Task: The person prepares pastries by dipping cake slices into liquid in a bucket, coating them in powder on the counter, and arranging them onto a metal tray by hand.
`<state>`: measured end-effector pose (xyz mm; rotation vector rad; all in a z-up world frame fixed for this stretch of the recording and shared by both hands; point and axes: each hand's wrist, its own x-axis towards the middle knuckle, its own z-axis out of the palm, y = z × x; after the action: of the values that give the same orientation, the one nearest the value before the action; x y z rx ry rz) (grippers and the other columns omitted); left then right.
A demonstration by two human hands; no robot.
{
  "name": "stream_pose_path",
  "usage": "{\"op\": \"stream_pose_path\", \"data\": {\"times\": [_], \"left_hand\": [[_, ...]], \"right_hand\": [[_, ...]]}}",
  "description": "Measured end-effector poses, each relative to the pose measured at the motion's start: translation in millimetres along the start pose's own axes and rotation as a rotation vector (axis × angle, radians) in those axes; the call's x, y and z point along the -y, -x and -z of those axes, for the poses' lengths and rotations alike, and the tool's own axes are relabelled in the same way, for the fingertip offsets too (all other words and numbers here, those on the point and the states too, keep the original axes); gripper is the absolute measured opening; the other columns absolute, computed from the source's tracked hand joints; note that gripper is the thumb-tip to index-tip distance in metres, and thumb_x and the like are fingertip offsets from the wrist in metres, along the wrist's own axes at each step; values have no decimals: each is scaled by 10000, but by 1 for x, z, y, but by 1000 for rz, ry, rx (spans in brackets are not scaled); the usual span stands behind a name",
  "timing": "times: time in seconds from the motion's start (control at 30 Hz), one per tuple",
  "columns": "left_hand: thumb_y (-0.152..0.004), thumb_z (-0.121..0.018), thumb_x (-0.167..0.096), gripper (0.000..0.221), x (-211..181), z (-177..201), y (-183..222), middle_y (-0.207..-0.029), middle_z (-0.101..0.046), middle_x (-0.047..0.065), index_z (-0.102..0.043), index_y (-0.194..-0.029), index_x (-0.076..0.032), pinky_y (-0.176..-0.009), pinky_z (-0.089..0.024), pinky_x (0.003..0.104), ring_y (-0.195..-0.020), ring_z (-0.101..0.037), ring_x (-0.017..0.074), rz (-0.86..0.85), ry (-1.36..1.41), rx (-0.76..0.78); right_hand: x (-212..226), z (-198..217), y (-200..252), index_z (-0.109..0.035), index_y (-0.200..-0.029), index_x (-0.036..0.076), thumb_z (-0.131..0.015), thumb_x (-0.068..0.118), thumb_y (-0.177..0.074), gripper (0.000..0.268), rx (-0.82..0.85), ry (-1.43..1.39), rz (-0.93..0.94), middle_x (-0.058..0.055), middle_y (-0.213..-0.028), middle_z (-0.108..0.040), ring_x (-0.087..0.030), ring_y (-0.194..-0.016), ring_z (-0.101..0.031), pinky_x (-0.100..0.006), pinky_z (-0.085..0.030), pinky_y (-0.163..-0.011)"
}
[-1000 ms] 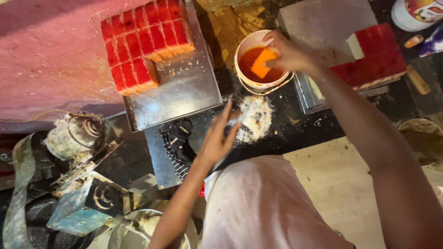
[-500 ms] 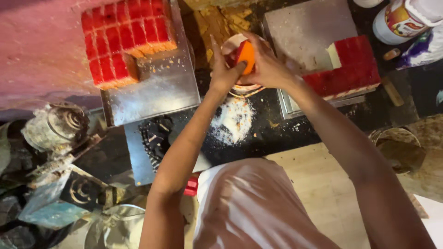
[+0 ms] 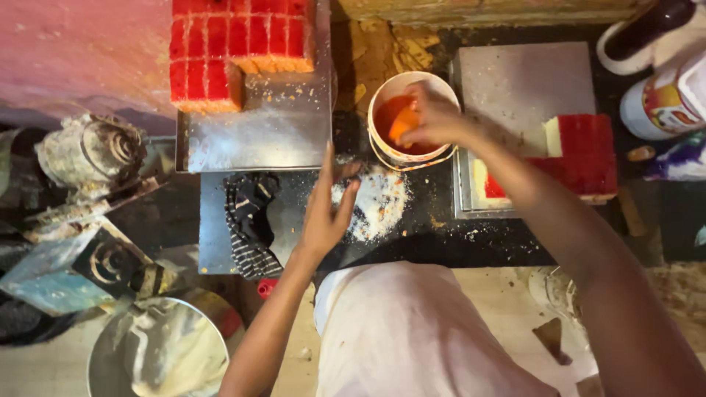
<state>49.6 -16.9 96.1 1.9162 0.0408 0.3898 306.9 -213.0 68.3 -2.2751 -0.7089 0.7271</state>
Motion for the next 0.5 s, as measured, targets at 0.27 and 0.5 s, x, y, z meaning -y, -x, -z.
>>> {"op": "stream_pose_path", "data": {"times": [0.27,0.5], "left_hand": [[-999,-621,-353,516,65,-13,82,-1497,-540,73,-538,-1479,-185,-1236,-208,598,-1513,-346,277,-266,-659,601],[-977,-334,-676,744,63,-39,53,-1689,-130,-58,-258,-1605,-284,-1241,-2,593,-1562,25,198,-388,-930,994]], "right_hand": [[-28,2,-4,-423,-1341,119,-852,181,-766,720,-93,-383,32,-123,-1281,-525,-274,-1057,-655,-473,-561,-935],[-4,-22,-6,-494,-1247,115,-893,224,-733,660,-226,440,-14,-181,-1208,-635,-424,-1071,-649,-521,-517,-886]]}}
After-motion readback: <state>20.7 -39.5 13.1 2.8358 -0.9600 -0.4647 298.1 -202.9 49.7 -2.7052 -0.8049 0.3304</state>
